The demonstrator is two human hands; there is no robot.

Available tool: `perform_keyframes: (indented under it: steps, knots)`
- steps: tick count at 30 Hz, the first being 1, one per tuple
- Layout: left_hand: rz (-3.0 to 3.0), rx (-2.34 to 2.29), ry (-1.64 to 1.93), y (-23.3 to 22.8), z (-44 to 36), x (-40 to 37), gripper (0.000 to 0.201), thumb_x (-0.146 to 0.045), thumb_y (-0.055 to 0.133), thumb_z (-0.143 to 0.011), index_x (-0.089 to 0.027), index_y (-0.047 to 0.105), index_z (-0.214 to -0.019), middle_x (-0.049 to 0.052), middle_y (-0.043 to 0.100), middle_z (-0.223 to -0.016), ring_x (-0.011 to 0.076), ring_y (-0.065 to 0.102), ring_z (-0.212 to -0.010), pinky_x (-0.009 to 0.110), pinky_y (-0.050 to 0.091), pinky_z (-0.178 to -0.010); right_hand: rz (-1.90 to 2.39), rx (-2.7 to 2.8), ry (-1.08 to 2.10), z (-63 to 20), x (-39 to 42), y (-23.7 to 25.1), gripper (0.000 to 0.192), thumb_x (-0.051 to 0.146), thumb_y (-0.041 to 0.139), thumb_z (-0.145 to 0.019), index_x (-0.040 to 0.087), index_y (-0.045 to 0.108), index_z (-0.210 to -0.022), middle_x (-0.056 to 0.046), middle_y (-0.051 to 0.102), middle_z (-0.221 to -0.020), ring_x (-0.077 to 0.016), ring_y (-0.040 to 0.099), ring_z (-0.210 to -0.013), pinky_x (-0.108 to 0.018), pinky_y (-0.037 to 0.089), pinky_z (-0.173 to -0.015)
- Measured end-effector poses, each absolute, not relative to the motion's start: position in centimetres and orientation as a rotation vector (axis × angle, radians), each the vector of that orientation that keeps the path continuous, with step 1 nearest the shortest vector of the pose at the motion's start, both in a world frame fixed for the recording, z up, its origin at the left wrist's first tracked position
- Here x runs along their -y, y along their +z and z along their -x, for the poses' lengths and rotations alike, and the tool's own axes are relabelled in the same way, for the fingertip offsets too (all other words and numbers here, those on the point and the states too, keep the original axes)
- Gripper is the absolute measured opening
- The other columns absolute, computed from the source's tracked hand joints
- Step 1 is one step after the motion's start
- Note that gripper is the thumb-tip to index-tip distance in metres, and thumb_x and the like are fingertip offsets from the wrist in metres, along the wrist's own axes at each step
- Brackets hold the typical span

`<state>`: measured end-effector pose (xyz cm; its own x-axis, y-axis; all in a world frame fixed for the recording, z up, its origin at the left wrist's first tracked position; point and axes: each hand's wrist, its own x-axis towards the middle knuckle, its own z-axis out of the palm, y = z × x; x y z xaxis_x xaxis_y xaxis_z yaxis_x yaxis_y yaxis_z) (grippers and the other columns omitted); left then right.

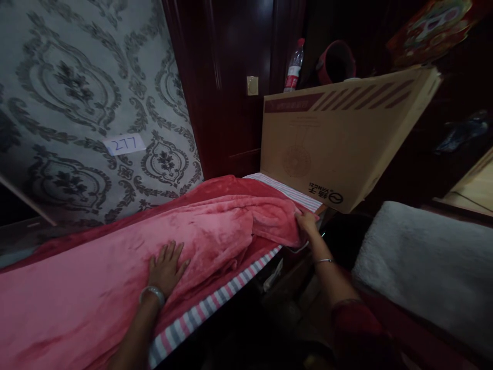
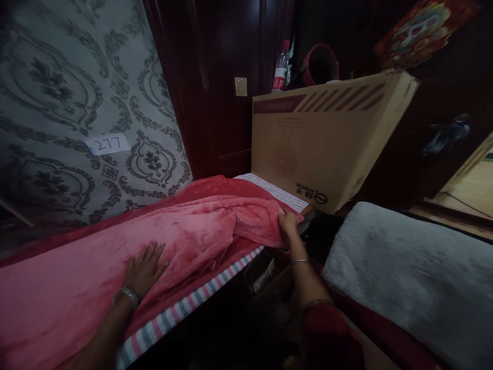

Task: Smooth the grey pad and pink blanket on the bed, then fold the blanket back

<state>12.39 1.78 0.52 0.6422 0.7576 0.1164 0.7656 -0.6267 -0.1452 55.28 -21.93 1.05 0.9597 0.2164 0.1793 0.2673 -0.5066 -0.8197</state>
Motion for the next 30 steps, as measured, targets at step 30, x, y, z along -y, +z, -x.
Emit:
perform_keyframes:
  steps: [30]
  knots:
    - [2.72,1.27,-0.129,0.5,-12.3,-1.4,0.06,-0.043,0.042,-0.097,-0.024,0.041,-0.154,0.012,0.032,-0.163,0.034,0.028,-0.15,0.061,0.028,-0.115,1.678,0.978,-0.076,-41.8,14.1,2.5,0.054,0.022,0.053,-0.081,0.019,0.058,-0.135,-0.008,0.072,-0.096,-0.0249,0.067,-0.085,-0.041,0.053,-0.089]
